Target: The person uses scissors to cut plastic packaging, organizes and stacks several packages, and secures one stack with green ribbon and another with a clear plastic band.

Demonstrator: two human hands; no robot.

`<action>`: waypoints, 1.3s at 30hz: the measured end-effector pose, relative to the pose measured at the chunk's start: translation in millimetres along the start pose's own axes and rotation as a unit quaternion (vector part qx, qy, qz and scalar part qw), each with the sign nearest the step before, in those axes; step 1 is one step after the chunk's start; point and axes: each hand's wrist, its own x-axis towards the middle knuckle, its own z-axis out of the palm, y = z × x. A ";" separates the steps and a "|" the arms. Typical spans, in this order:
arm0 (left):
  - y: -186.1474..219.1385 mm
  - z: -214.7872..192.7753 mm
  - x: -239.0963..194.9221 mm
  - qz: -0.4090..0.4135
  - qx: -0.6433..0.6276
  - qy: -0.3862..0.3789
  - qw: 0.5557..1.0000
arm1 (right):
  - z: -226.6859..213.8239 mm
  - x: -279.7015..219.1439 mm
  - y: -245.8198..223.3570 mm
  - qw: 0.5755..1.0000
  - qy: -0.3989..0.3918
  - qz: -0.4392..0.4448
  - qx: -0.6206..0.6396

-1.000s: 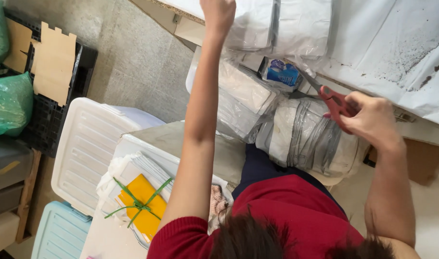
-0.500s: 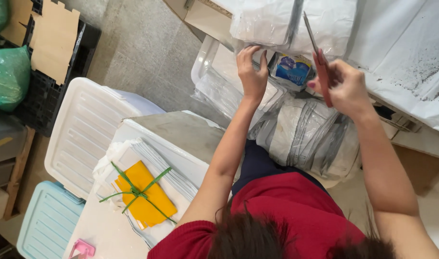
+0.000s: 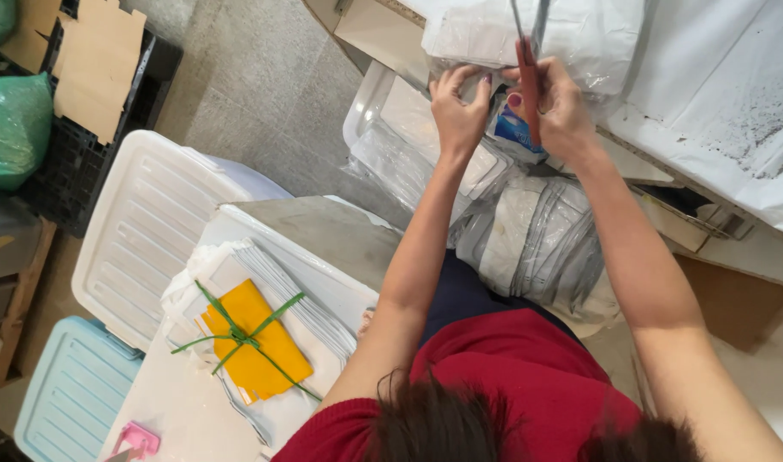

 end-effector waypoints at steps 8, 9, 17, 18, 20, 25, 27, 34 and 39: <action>-6.9 13.2 8.6 -0.024 -0.119 -0.094 0.988 | -10.8 1.9 21.4 0.993 -0.047 -0.072 0.081; -6.7 12.2 11.1 -0.008 -0.103 -0.133 0.986 | -12.0 0.9 20.5 0.993 -0.046 -0.088 0.063; -45.9 7.6 39.5 0.065 0.018 -0.291 0.954 | -21.4 2.7 2.7 0.994 0.021 -0.100 -0.047; -41.5 5.8 41.5 0.051 -0.017 -0.294 0.954 | -21.1 4.3 3.0 0.994 0.029 -0.094 -0.047; -33.7 2.4 43.5 0.037 -0.053 -0.299 0.952 | -20.0 6.1 0.1 0.994 0.039 -0.087 -0.048; 1.5 -8.9 30.6 -0.073 -0.245 -0.267 0.929 | -29.8 -0.4 -11.2 0.934 0.090 0.171 0.299; -9.0 -0.7 39.8 -0.107 -0.210 -0.244 0.941 | -64.1 -22.5 -5.1 0.981 0.047 0.154 0.104; 22.3 -25.5 40.8 -0.147 -0.138 -0.337 0.919 | -92.9 -59.6 -82.5 0.854 -0.110 0.345 -0.374; 26.4 -40.3 50.7 -0.169 -0.098 -0.413 0.890 | -98.1 -53.5 -79.5 0.834 -0.120 0.303 -0.445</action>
